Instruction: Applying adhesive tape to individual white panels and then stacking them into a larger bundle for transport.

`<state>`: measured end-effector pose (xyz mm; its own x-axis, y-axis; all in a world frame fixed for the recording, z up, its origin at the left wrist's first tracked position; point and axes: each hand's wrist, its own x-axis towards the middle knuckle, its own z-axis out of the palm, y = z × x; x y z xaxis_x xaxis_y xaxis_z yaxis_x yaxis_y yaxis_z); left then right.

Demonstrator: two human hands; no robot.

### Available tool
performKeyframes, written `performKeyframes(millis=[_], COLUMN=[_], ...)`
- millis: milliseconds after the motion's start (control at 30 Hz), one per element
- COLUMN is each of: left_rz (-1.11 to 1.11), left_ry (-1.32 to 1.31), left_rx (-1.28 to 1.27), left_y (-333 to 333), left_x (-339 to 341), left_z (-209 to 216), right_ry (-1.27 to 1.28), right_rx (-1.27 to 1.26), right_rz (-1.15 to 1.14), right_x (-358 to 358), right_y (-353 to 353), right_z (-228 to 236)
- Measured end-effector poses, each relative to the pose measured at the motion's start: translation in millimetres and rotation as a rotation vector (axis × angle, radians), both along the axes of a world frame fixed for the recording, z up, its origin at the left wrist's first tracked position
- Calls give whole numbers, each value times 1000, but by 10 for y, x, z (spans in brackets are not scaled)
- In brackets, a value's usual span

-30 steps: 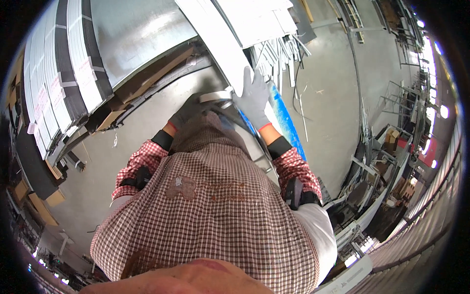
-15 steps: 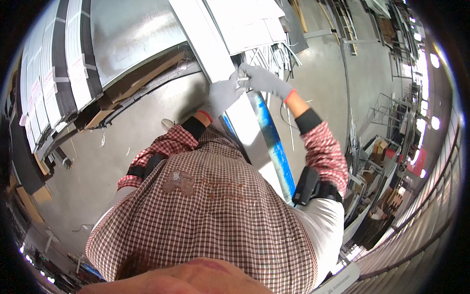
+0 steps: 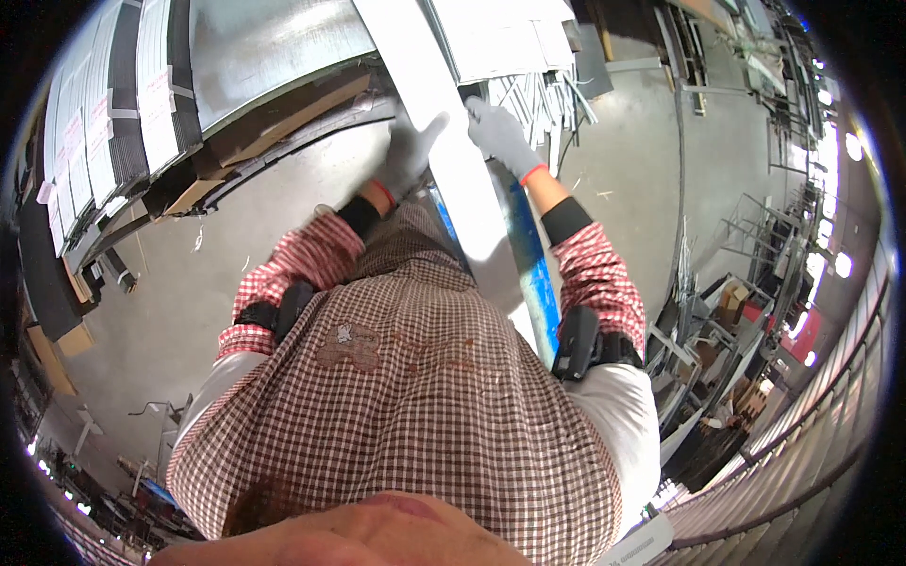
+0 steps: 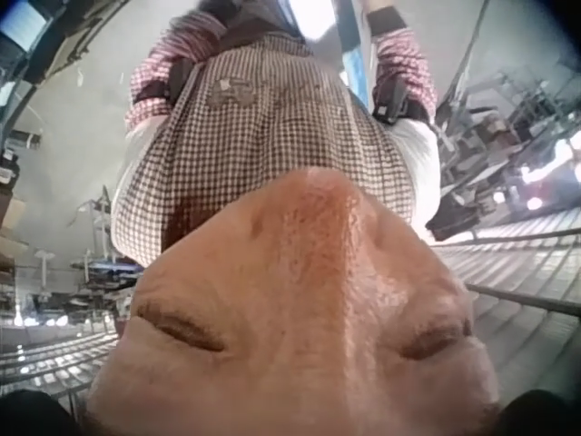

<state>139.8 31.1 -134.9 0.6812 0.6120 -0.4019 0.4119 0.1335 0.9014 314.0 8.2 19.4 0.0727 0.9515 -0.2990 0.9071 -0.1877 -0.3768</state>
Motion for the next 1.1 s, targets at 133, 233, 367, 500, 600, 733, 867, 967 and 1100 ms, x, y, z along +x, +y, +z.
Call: performKeyframes(millis=[133, 233, 367, 500, 600, 733, 867, 967, 1100], left_rz=[230, 351, 301, 400, 200, 204, 305, 170, -466], left_ry=[-282, -75, 73, -381, -429, -361, -73, -282, 31], left_rx=[181, -146, 49, 8, -22, -449, 89, -205, 89], left_y=[-1052, -873, -577, -431, -502, -283, -413, -555, -240], left_x=[-106, -101, -148, -625, -671, -1095, -416, 280, 208], left_z=[868, 1376, 1424, 1912, 2201, 1932, 614, -842, -337], right_ry=[159, -256, -354, 601, 460, 370, 108, 769, 680], right_rx=[-973, -214, -344, -333, -232, -623, -223, -431, -6], right_rz=[245, 195, 321, 287, 779, 79, 276, 53, -596], right_x=[120, 157, 155, -259, -639, 208, 571, 433, 337], right_y=[-337, -366, -253, -228, -250, -1, -101, -1, -366], right_z=[566, 320, 370, 1450, 1534, 1286, -108, -856, -776])
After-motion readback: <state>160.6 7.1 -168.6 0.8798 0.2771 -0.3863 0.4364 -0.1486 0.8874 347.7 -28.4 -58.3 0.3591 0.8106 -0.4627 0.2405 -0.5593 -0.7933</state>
